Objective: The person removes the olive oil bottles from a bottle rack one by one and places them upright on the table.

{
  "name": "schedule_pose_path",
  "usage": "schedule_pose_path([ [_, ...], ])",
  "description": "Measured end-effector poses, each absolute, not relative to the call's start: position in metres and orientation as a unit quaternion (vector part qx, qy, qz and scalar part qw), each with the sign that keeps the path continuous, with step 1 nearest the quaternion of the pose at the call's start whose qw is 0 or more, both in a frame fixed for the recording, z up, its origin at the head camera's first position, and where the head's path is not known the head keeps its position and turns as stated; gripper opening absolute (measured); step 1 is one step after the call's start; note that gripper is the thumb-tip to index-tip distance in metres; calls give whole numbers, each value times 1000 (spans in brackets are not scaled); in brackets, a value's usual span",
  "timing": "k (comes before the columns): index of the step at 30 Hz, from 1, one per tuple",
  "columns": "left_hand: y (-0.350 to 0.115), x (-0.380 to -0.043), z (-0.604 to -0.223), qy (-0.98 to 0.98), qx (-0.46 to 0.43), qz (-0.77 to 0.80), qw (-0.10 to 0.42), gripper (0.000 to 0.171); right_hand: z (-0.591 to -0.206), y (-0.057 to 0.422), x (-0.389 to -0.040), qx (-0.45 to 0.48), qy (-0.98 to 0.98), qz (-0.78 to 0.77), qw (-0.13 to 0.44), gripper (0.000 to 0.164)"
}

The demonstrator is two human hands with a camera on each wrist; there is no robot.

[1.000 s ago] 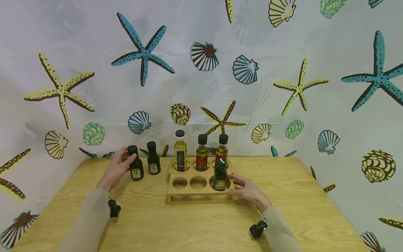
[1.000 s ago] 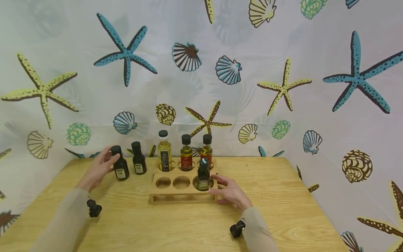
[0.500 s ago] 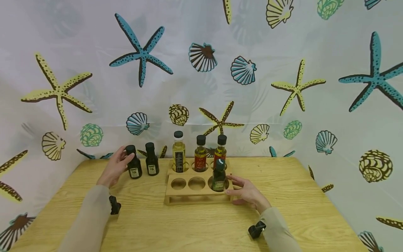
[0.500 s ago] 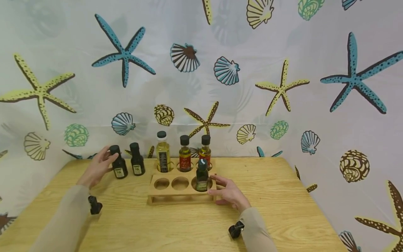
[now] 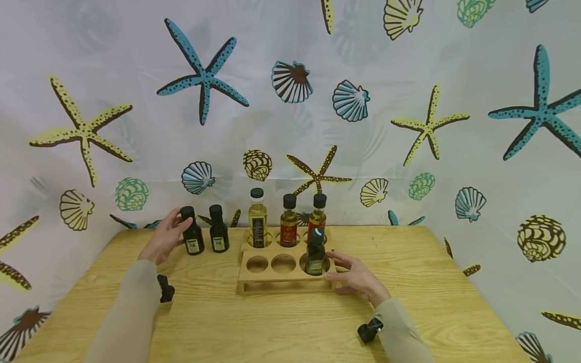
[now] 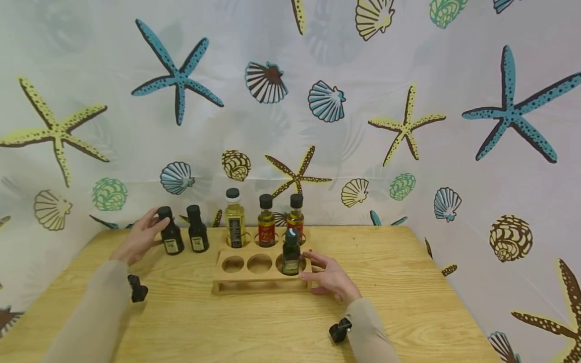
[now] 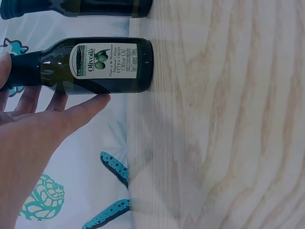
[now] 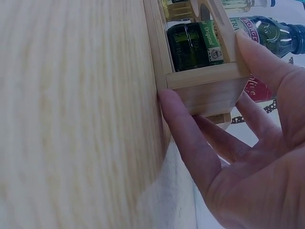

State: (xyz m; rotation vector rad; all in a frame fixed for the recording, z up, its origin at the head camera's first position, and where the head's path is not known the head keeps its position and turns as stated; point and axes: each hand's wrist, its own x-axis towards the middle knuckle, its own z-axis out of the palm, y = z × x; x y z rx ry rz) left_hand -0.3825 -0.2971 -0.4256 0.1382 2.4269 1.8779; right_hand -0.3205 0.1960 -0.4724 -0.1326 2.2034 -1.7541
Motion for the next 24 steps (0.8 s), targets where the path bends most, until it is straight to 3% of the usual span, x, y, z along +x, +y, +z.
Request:
schedule_pose_path([
  [18,-315,-399,-442,796,71,599,52,90,-477,196,-322,-46,774,-612,157,70],
  [24,-312,-398,-442,800,60,597,21,87,-475,197,-321,-44,775,-612,155,68],
])
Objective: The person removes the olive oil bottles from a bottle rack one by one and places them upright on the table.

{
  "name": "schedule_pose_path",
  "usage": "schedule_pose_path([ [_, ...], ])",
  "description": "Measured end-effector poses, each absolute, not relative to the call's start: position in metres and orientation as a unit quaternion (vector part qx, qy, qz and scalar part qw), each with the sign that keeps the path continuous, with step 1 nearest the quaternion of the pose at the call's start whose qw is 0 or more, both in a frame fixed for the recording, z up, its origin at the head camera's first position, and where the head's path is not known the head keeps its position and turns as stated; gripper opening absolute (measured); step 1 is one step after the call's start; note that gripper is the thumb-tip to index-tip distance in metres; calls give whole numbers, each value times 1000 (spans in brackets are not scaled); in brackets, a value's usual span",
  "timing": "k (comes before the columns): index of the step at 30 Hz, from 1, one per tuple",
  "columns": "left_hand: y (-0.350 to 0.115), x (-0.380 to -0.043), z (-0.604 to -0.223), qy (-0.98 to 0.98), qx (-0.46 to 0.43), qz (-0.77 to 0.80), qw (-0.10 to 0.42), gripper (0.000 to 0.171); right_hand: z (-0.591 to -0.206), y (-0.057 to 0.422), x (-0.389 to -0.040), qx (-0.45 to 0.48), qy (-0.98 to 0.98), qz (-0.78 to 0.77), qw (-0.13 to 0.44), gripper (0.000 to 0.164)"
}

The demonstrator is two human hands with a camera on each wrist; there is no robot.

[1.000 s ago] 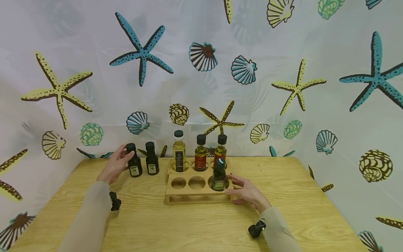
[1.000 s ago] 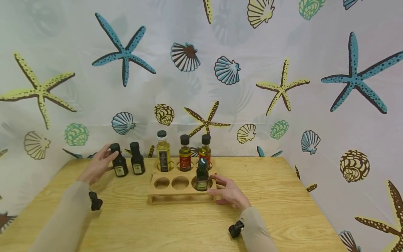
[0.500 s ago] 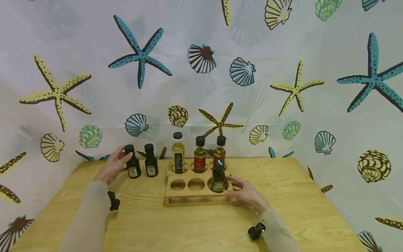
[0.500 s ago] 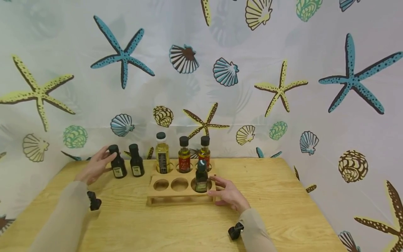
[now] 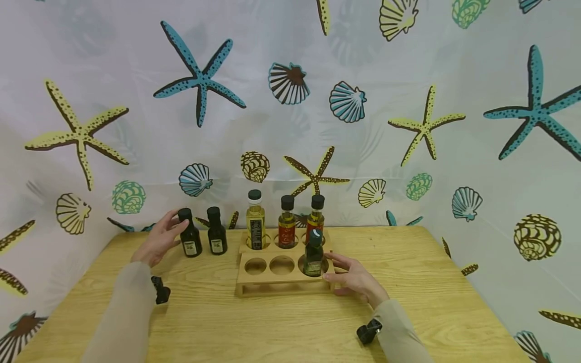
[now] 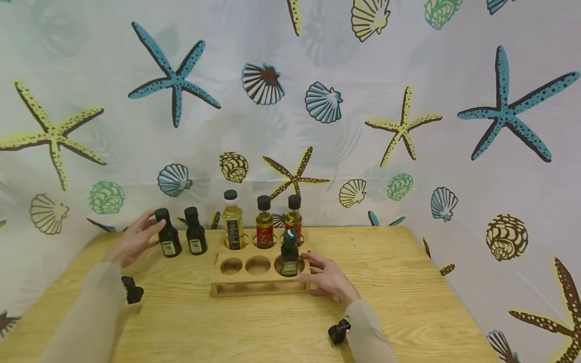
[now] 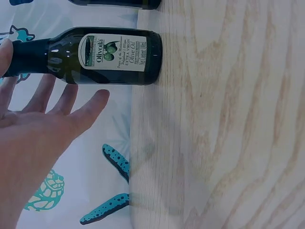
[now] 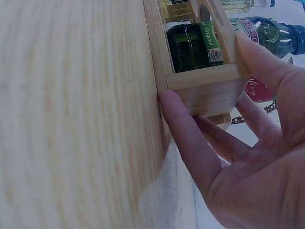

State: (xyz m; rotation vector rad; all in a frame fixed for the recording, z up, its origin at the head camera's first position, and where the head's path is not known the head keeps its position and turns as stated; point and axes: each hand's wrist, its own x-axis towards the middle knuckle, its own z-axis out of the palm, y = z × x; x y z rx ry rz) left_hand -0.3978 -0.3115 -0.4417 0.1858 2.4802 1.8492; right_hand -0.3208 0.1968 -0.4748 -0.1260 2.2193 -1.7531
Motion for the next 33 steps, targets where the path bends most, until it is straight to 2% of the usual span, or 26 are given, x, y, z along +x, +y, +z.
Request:
schedule_pose_path([
  [17,-295,-375,-438,794,-13,595,-125,72,-478,201,-320,-43,776,-610,157,69],
  [22,-293,-371,-438,770,-38,614,-166,58,-476,199,-320,-47,775,-611,156,68],
  [27,-288,-363,-431,744,-29,649,-156,41,-476,198,-321,-47,773,-613,156,68],
  [33,-277,-360,-431,776,12,615,-140,34,-474,197,-319,-46,771,-616,157,68],
])
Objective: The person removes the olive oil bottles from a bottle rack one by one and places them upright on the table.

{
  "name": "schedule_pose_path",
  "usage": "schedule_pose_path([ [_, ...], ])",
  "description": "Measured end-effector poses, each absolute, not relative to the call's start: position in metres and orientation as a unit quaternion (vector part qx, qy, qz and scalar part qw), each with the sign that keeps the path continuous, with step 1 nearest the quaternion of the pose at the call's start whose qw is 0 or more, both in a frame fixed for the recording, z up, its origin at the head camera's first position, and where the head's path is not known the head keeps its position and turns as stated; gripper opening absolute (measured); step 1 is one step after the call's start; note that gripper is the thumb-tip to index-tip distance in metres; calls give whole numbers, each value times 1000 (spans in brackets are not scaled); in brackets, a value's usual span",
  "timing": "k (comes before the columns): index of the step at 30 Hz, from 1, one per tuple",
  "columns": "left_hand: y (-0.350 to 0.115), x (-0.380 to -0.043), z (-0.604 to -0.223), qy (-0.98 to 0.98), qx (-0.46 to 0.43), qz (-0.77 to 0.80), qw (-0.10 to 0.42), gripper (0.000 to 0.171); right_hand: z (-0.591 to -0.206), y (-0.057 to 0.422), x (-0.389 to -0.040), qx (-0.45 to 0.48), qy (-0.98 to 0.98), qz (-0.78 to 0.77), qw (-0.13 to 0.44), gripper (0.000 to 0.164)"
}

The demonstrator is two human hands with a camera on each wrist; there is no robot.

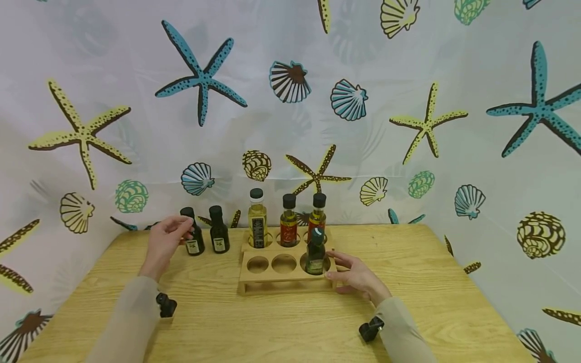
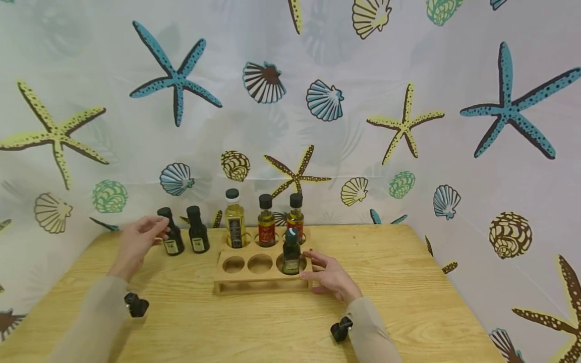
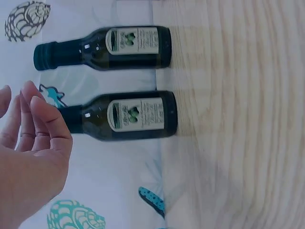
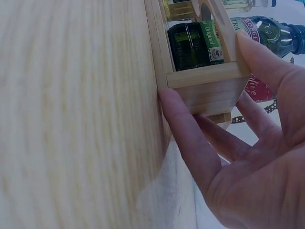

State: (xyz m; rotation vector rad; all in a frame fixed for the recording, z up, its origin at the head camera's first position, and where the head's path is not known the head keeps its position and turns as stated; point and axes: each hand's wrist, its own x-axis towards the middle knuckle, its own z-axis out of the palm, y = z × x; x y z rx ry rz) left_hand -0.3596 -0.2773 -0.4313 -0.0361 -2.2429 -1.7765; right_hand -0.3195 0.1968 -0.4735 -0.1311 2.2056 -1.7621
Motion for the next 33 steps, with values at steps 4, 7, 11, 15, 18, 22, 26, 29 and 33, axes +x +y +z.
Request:
schedule_pose_path([
  [4,-265,-357,-430,-785,-37,-608,115,34,-473,196,-320,-49,771,-615,158,68],
  [7,-253,-353,-429,-789,-51,-604,95,38,-473,196,-320,-48,772,-614,158,69],
  [11,-239,-348,-429,-795,-74,-596,79,40,-473,196,-320,-43,774,-612,157,69],
  [15,-227,-343,-428,-803,-87,-586,67,41,-473,196,-320,-44,776,-609,158,69],
  [18,-219,-341,-427,-811,-89,-576,57,40,-473,196,-320,-45,776,-608,159,69],
  [22,-208,-341,-427,-811,-94,-575,49,34,-473,197,-320,-46,778,-606,159,69],
  [26,-194,-340,-429,-799,-95,-590,60,31,-473,197,-320,-49,776,-608,161,69],
  [29,-183,-338,-431,-789,-92,-604,67,31,-474,196,-321,-49,772,-612,162,70],
  [33,-170,-337,-432,-779,-89,-617,70,30,-474,197,-321,-50,768,-617,163,69],
])
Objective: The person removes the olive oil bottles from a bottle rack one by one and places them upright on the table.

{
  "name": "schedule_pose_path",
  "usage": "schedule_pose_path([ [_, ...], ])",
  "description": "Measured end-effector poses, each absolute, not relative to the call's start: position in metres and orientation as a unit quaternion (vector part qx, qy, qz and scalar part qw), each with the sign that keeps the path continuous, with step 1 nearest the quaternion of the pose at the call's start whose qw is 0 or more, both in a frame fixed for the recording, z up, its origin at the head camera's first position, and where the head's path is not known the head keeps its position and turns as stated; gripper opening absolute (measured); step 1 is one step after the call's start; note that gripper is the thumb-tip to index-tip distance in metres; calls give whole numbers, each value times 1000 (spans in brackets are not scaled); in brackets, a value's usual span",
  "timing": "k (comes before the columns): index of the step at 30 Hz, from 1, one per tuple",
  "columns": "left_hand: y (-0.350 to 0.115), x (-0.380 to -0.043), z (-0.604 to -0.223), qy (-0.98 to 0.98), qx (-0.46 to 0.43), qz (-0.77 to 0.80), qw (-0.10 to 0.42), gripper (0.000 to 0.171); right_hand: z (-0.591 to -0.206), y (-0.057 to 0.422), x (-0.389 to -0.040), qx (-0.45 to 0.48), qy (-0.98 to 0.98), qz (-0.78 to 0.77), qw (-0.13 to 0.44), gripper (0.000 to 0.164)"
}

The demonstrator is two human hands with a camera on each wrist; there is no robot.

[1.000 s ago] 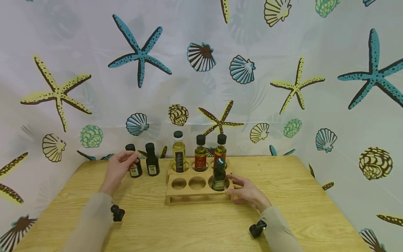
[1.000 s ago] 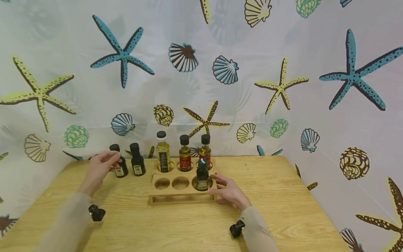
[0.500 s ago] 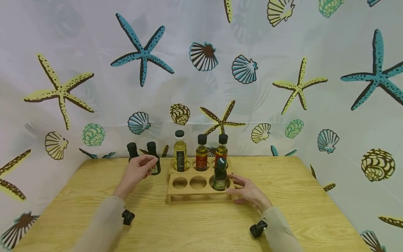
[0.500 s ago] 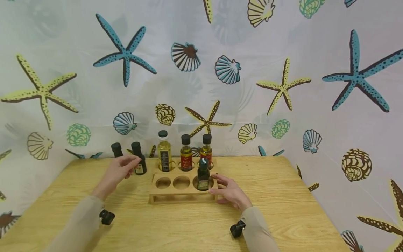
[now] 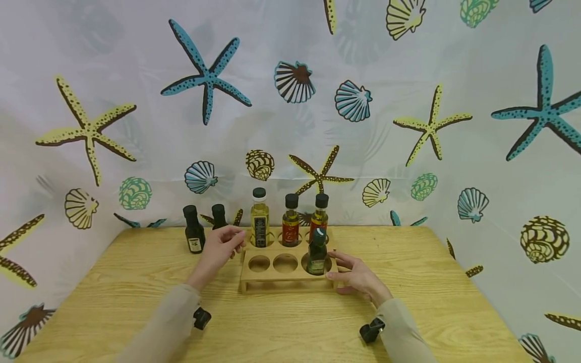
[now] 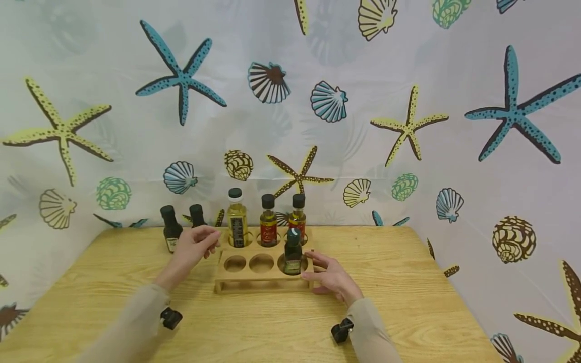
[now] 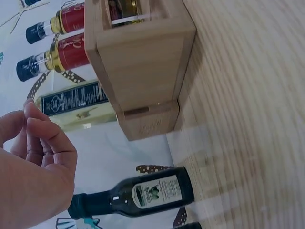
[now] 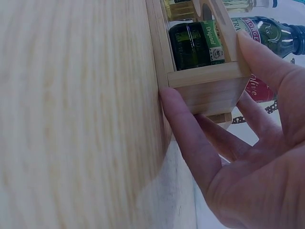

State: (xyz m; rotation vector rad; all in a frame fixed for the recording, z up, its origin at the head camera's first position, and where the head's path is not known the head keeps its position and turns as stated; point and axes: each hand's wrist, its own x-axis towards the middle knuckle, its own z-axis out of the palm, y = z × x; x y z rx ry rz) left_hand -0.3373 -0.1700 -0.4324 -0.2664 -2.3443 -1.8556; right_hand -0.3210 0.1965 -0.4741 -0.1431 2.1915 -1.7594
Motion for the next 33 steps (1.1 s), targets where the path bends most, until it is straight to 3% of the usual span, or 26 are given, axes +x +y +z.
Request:
schedule_pose_path([
  [13,-142,-332,-440,-774,-89,-626,36,31,-472,197,-320,-49,772,-613,159,68],
  [20,-124,-330,-442,-761,-100,-641,-19,30,-471,195,-319,-51,775,-609,162,69],
  [27,-103,-329,-440,-776,-144,-613,-16,44,-468,194,-322,-47,776,-610,155,68],
  [33,-87,-323,-446,-764,-150,-627,-19,38,-474,195,-321,-42,771,-615,159,71],
])
